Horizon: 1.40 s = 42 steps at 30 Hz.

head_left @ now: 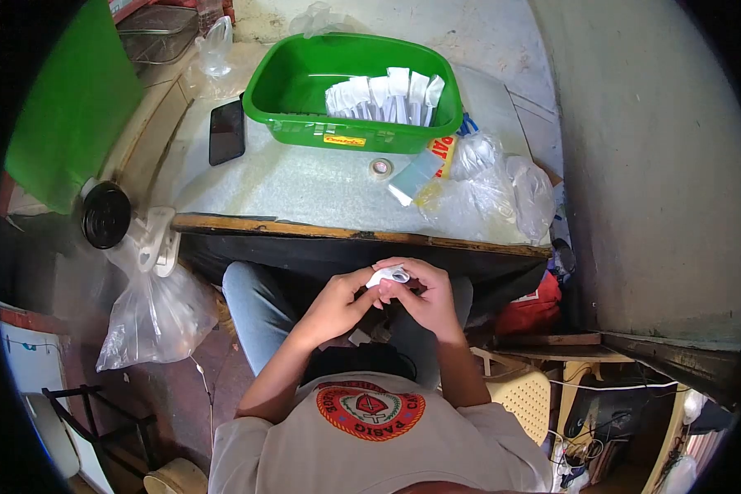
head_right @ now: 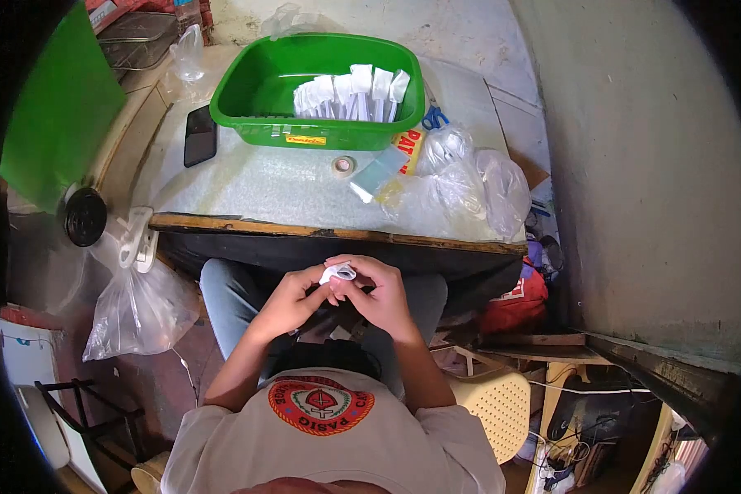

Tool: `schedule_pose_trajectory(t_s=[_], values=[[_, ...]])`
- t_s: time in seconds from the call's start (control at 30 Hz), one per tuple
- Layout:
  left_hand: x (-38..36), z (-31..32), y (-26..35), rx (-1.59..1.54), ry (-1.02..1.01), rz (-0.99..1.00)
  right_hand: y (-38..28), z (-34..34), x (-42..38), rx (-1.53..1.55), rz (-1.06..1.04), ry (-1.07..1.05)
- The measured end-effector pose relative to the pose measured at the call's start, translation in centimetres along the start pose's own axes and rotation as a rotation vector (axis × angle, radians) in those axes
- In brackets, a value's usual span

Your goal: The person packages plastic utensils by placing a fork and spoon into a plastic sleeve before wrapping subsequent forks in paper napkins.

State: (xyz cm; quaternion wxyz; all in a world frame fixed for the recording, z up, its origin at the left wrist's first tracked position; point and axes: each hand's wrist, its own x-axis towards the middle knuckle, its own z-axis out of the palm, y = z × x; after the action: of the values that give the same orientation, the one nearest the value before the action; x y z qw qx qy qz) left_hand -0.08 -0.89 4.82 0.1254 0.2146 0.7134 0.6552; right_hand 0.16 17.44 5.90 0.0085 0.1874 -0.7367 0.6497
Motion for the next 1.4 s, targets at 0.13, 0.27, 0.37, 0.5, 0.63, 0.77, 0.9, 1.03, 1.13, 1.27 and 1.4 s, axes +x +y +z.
schedule_pose_trajectory(t_s=[0.13,0.27,0.37,0.5,0.63,0.77,0.9,1.03,1.13,1.27,1.4], values=[[-0.1,0.0,-0.3,-0.002,0.003,0.019,-0.4,0.0,0.2,0.025,0.017,-0.033],[0.0,-0.3,-0.1,-0.006,-0.004,0.016,-0.3,0.2,0.2,0.018,0.009,0.002],[0.0,-0.3,-0.1,-0.036,-0.012,0.000,-0.2,0.3,0.3,0.027,0.017,0.011],[-0.1,-0.3,-0.5,-0.041,-0.038,-0.055,-0.1,0.2,0.2,-0.011,0.016,-0.010],[0.2,-0.1,-0.3,-0.064,-0.048,-0.059,-0.5,-0.1,0.2,-0.042,0.022,-0.004],[0.5,0.1,0.1,-0.076,-0.053,-0.039,0.0,-0.4,0.1,0.000,-0.007,0.042],[0.5,0.6,-0.2,-0.087,-0.046,-0.004,0.1,-0.7,-0.1,-0.032,0.023,0.042],[0.1,1.0,-0.7,-0.083,-0.027,0.018,0.1,-0.7,-0.4,-0.126,-0.015,0.049],[-0.1,0.8,-0.4,-0.085,-0.026,0.042,0.1,-0.4,-0.4,-0.098,-0.063,0.072],[-0.2,0.1,0.3,-0.070,-0.045,0.057,-0.3,0.1,-0.2,-0.047,-0.053,0.104],[-0.7,-0.4,0.5,-0.046,-0.077,0.017,-0.5,0.8,-0.4,0.095,0.063,0.104]])
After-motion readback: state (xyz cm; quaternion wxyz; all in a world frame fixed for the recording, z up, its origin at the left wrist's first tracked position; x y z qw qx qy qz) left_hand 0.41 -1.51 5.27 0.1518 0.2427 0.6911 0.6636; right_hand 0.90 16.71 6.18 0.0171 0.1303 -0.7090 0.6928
